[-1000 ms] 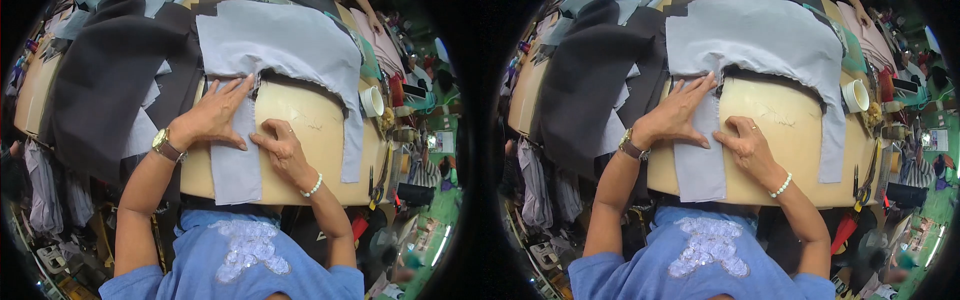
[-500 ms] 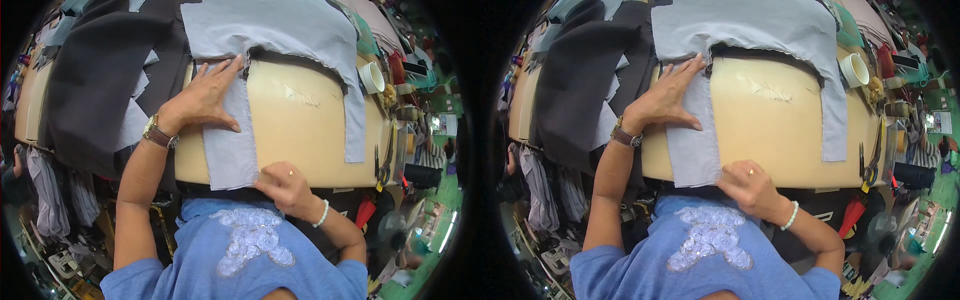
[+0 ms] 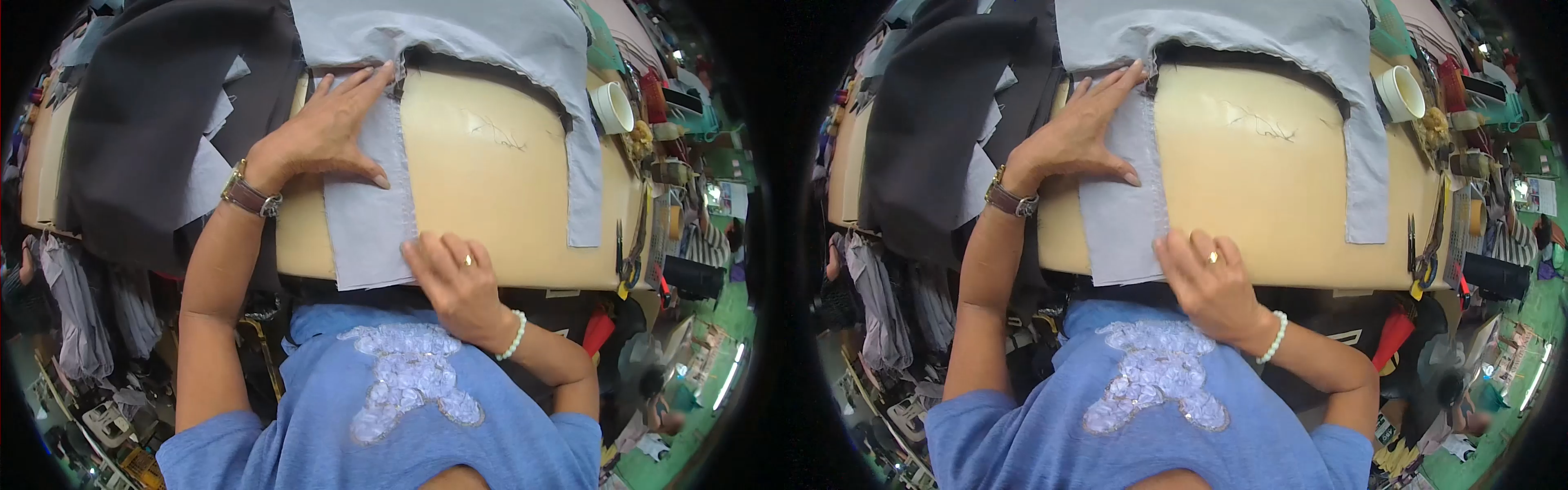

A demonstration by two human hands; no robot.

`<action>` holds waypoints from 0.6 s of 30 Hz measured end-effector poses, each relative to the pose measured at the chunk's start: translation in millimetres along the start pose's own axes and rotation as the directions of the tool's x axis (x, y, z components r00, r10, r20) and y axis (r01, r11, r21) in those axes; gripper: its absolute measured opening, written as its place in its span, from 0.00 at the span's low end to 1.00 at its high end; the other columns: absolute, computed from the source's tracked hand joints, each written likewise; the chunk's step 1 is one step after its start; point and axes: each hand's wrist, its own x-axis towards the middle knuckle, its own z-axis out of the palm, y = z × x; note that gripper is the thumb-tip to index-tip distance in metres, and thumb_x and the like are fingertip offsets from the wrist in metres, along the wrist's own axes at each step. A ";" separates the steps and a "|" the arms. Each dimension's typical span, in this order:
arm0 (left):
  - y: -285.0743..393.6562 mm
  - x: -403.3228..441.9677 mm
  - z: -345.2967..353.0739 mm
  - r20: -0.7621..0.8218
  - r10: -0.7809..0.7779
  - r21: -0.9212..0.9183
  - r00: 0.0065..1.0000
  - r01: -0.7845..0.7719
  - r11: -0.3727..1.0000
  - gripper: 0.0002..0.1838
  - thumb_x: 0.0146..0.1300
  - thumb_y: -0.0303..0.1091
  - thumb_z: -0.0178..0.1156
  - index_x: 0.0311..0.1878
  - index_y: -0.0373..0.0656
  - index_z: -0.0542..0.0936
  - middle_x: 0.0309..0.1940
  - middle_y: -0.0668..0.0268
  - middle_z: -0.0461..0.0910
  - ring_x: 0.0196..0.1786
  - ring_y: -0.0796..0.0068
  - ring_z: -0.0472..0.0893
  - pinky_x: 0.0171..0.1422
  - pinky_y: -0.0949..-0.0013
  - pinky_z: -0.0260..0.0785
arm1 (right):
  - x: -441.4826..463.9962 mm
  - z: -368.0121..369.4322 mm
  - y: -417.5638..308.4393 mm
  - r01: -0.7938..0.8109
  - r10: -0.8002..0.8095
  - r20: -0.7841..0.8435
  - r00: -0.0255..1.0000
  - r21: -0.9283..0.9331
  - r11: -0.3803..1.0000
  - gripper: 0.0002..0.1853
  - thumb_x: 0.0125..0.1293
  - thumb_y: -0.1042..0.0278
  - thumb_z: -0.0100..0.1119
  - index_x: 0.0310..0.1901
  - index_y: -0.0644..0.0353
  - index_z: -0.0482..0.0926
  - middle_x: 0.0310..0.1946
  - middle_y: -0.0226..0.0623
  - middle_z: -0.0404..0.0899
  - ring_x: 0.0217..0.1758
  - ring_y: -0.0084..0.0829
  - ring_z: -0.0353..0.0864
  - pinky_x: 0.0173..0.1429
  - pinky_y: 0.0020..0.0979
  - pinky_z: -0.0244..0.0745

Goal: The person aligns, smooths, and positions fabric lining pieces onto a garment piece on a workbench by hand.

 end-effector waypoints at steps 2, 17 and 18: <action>-1.8 0.6 2.1 0.001 0.003 0.006 1.000 -0.003 1.000 0.71 0.29 0.57 0.76 0.73 0.37 0.44 0.70 0.56 0.58 0.75 0.54 0.51 0.76 0.45 0.38 | -15.2 -1.7 -11.7 0.061 -0.061 -0.005 0.998 -0.066 0.996 0.17 0.51 0.70 0.56 0.45 0.63 0.81 0.44 0.37 0.74 0.46 0.35 0.73 0.46 0.34 0.66; 12.1 5.0 -15.1 0.085 -0.038 0.010 0.996 0.037 0.999 0.61 0.41 0.55 0.73 0.73 0.38 0.50 0.70 0.54 0.59 0.73 0.51 0.54 0.74 0.47 0.46 | 3.7 -12.9 34.4 -0.064 0.111 -0.155 0.982 0.279 0.958 0.18 0.48 0.77 0.54 0.44 0.58 0.80 0.52 0.44 0.74 0.50 0.41 0.76 0.53 0.39 0.69; 14.3 8.8 -18.4 0.094 -0.023 0.027 0.995 0.021 0.999 0.56 0.43 0.53 0.72 0.71 0.39 0.54 0.69 0.54 0.60 0.72 0.51 0.56 0.73 0.49 0.49 | 14.7 -12.2 50.6 -0.109 0.165 -0.216 0.962 0.252 0.962 0.20 0.48 0.80 0.53 0.46 0.57 0.79 0.51 0.45 0.75 0.49 0.43 0.76 0.54 0.40 0.70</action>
